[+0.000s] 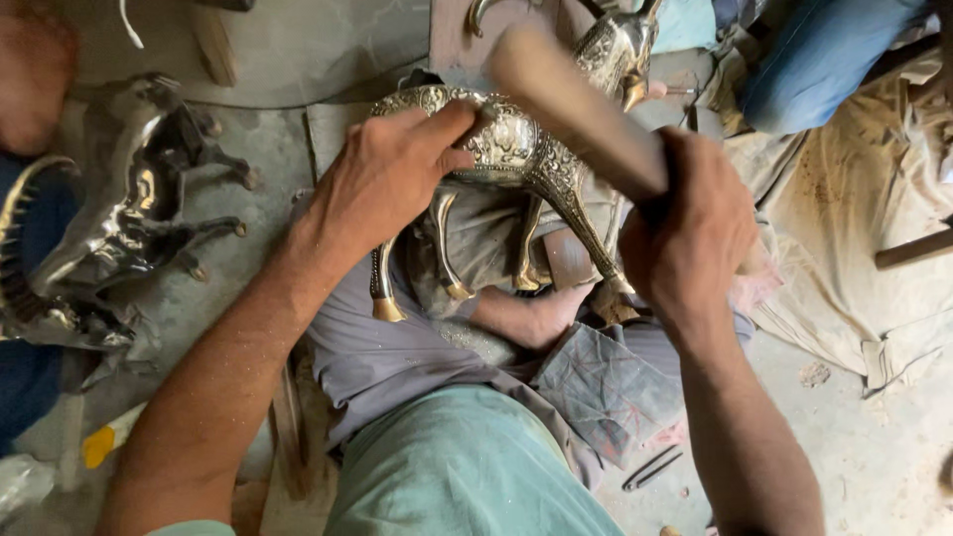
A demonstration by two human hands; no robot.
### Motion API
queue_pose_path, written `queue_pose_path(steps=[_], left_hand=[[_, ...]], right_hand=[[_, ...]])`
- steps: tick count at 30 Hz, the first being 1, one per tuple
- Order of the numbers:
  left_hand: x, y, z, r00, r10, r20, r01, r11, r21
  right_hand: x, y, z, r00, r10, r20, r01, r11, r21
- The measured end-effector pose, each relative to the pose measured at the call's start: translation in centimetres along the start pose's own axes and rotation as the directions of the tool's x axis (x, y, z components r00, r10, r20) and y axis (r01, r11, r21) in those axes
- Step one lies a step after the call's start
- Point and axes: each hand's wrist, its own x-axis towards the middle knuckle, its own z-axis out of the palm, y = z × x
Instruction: The person sits on the floor and uses a wooden mallet to hammer a metal goat figurine. They repeatedly strike the figurine's legs and horns while holding it steady with their other hand.
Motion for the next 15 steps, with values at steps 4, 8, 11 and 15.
queue_pose_path(steps=[4,8,11,15], left_hand=[[0.4,0.6,-0.4,1.0,0.013,-0.011,-0.013,1.0,0.008],[0.6,0.8,-0.7,0.999,0.048,-0.01,-0.048,0.998,0.041],[0.7,0.7,-0.6,0.997,0.079,-0.009,-0.079,0.995,0.053],[1.0,0.5,-0.5,1.0,0.0,-0.001,0.0,0.998,0.062]], right_hand=[[0.1,1.0,-0.3,0.984,0.157,0.09,-0.172,0.966,0.195],[-0.3,1.9,0.4,0.998,0.003,0.066,-0.012,0.99,0.142],[-0.1,2.4,1.0,0.997,-0.048,0.06,0.044,0.997,0.07],[1.0,2.7,0.7,0.984,0.097,0.147,-0.164,0.804,0.571]])
